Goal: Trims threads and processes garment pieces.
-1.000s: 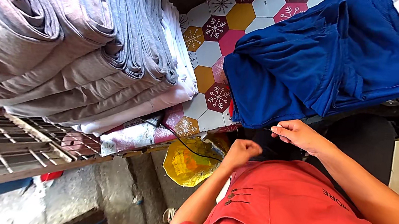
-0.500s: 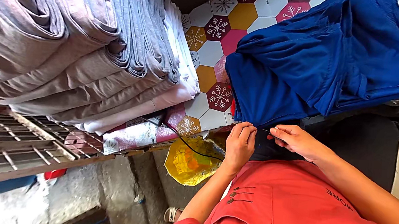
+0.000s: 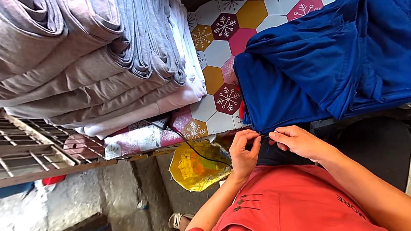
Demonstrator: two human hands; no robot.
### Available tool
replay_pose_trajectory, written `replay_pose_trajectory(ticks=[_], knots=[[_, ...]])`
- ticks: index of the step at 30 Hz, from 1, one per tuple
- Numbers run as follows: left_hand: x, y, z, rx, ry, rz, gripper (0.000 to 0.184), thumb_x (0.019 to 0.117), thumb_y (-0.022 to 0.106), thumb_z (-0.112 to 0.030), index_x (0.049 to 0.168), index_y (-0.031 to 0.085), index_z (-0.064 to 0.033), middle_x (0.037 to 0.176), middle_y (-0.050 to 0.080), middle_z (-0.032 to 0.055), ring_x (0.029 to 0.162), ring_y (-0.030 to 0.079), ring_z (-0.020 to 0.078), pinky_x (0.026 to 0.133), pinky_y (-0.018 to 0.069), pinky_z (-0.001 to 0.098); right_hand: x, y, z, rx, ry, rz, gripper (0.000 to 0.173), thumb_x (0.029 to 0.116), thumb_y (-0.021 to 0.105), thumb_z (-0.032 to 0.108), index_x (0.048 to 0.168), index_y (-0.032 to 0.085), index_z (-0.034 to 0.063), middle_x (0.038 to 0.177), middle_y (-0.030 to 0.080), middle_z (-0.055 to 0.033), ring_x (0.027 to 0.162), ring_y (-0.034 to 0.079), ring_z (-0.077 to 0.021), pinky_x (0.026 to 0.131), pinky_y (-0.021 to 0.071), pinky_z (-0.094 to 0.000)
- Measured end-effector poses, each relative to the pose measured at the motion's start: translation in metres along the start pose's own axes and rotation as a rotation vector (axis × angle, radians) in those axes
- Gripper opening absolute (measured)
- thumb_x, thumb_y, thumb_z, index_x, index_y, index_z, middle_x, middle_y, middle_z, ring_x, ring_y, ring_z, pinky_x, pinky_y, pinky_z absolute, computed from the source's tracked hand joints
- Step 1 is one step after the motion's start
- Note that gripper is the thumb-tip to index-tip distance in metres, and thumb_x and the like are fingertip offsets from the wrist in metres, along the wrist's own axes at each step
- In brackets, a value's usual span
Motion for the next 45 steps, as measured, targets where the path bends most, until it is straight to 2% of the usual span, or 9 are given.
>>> replay_pose_trajectory(ticks=[15, 17, 21, 26, 29, 32, 36, 42, 45], knots=[[-0.006, 0.0, 0.01, 0.036, -0.048, 0.035, 0.006, 0.0859, 0.071, 0.002, 0.089, 0.072, 0.0066, 0.1, 0.067, 0.0153, 0.088, 0.068, 0.0098, 0.078, 0.0594, 0.0204, 0.015, 0.0, -0.003, 0.139, -0.049, -0.09, 0.027, 0.1054, 0.058, 0.015, 0.08, 0.063, 0.0068, 0.061, 0.049, 0.0058, 0.051, 0.04, -0.0002, 0.051, 0.0327, -0.0162], [-0.016, -0.013, 0.022, -0.034, -0.239, 0.045, 0.009, 0.0901, 0.064, 0.003, 0.092, 0.068, 0.01, 0.101, 0.067, 0.0143, 0.087, 0.068, 0.0094, 0.076, 0.0598, 0.0222, 0.008, -0.006, -0.006, 0.184, -0.032, -0.11, 0.027, 0.107, 0.054, 0.016, 0.083, 0.063, 0.007, 0.059, 0.045, 0.0075, 0.048, 0.036, 0.0006, 0.048, 0.0296, -0.0154], [-0.043, -0.024, 0.056, -0.305, -0.971, 0.016, 0.034, 0.1109, 0.042, -0.019, 0.111, 0.064, 0.008, 0.103, 0.072, 0.0105, 0.085, 0.071, 0.0129, 0.079, 0.0592, 0.0291, -0.004, -0.024, -0.015, 0.175, -0.112, -0.265, 0.025, 0.1082, 0.05, 0.018, 0.09, 0.064, 0.007, 0.064, 0.048, 0.0069, 0.052, 0.04, 0.0004, 0.05, 0.0328, -0.0158], [-0.032, 0.029, 0.042, -0.93, -1.245, -0.099, 0.025, 0.109, 0.043, -0.015, 0.118, 0.061, -0.0009, 0.109, 0.071, 0.0098, 0.097, 0.071, 0.0176, 0.088, 0.058, 0.03, -0.014, -0.021, -0.007, -0.306, -0.392, -0.454, 0.033, 0.1011, 0.06, 0.036, 0.101, 0.067, 0.004, 0.079, 0.064, -0.0035, 0.073, 0.06, -0.0113, 0.068, 0.0505, -0.0334], [-0.023, 0.038, 0.03, -1.036, -1.228, -0.202, 0.018, 0.108, 0.044, -0.012, 0.112, 0.059, -0.0037, 0.1, 0.07, 0.0093, 0.09, 0.071, 0.017, 0.085, 0.0586, 0.0285, -0.023, -0.013, 0.009, -0.506, -0.655, -0.609, 0.042, 0.095, 0.068, 0.039, 0.099, 0.071, -0.0029, 0.082, 0.069, -0.0146, 0.069, 0.065, -0.0241, 0.061, 0.0536, -0.0412], [-0.019, 0.03, 0.018, -0.958, -1.132, -0.229, 0.019, 0.1063, 0.045, -0.005, 0.102, 0.063, -0.0011, 0.09, 0.072, 0.0088, 0.083, 0.071, 0.0149, 0.083, 0.0587, 0.0275, -0.024, -0.003, 0.032, -0.572, -0.939, -0.674, 0.029, 0.0912, 0.075, 0.027, 0.094, 0.073, -0.0015, 0.075, 0.066, -0.0127, 0.062, 0.063, -0.0211, 0.054, 0.0511, -0.0346], [-0.013, 0.024, 0.006, -0.942, -1.058, -0.22, 0.024, 0.1055, 0.044, -0.005, 0.096, 0.066, -0.0022, 0.085, 0.072, 0.0073, 0.079, 0.071, 0.0147, 0.08, 0.059, 0.029, -0.022, 0.018, 0.047, -0.792, -1.204, -0.68, 0.015, 0.0914, 0.063, 0.009, 0.079, 0.067, 0.0011, 0.063, 0.059, -0.0094, 0.051, 0.057, -0.0207, 0.043, 0.0424, -0.0331], [-0.007, 0.028, 0.004, -0.955, -1.104, -0.145, 0.022, 0.11, 0.039, -0.014, 0.112, 0.058, -0.0037, 0.092, 0.072, 0.0085, 0.083, 0.072, 0.0156, 0.079, 0.0597, 0.0295, -0.037, 0.028, 0.033, -0.748, -1.24, -0.542, 0.02, 0.0985, 0.056, 0.014, 0.083, 0.061, 0.0024, 0.064, 0.056, -0.0097, 0.051, 0.055, -0.0213, 0.045, 0.0423, -0.0326], [-0.006, 0.025, 0.001, -0.972, -1.107, -0.207, 0.021, 0.109, 0.042, -0.011, 0.109, 0.06, -0.0024, 0.091, 0.072, 0.0097, 0.08, 0.072, 0.0161, 0.077, 0.0603, 0.0285, -0.042, 0.006, 0.028, -0.671, -1.082, -0.628, 0.038, 0.103, 0.056, 0.035, 0.091, 0.067, 0.0007, 0.07, 0.063, -0.0109, 0.058, 0.06, -0.0204, 0.049, 0.0475, -0.0335]])
Point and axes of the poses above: each hand's wrist, its own x-axis towards the middle knuckle, its own y-axis out of the palm, z = x × y, the point moved 7 cm from there along x, towards the middle knuckle
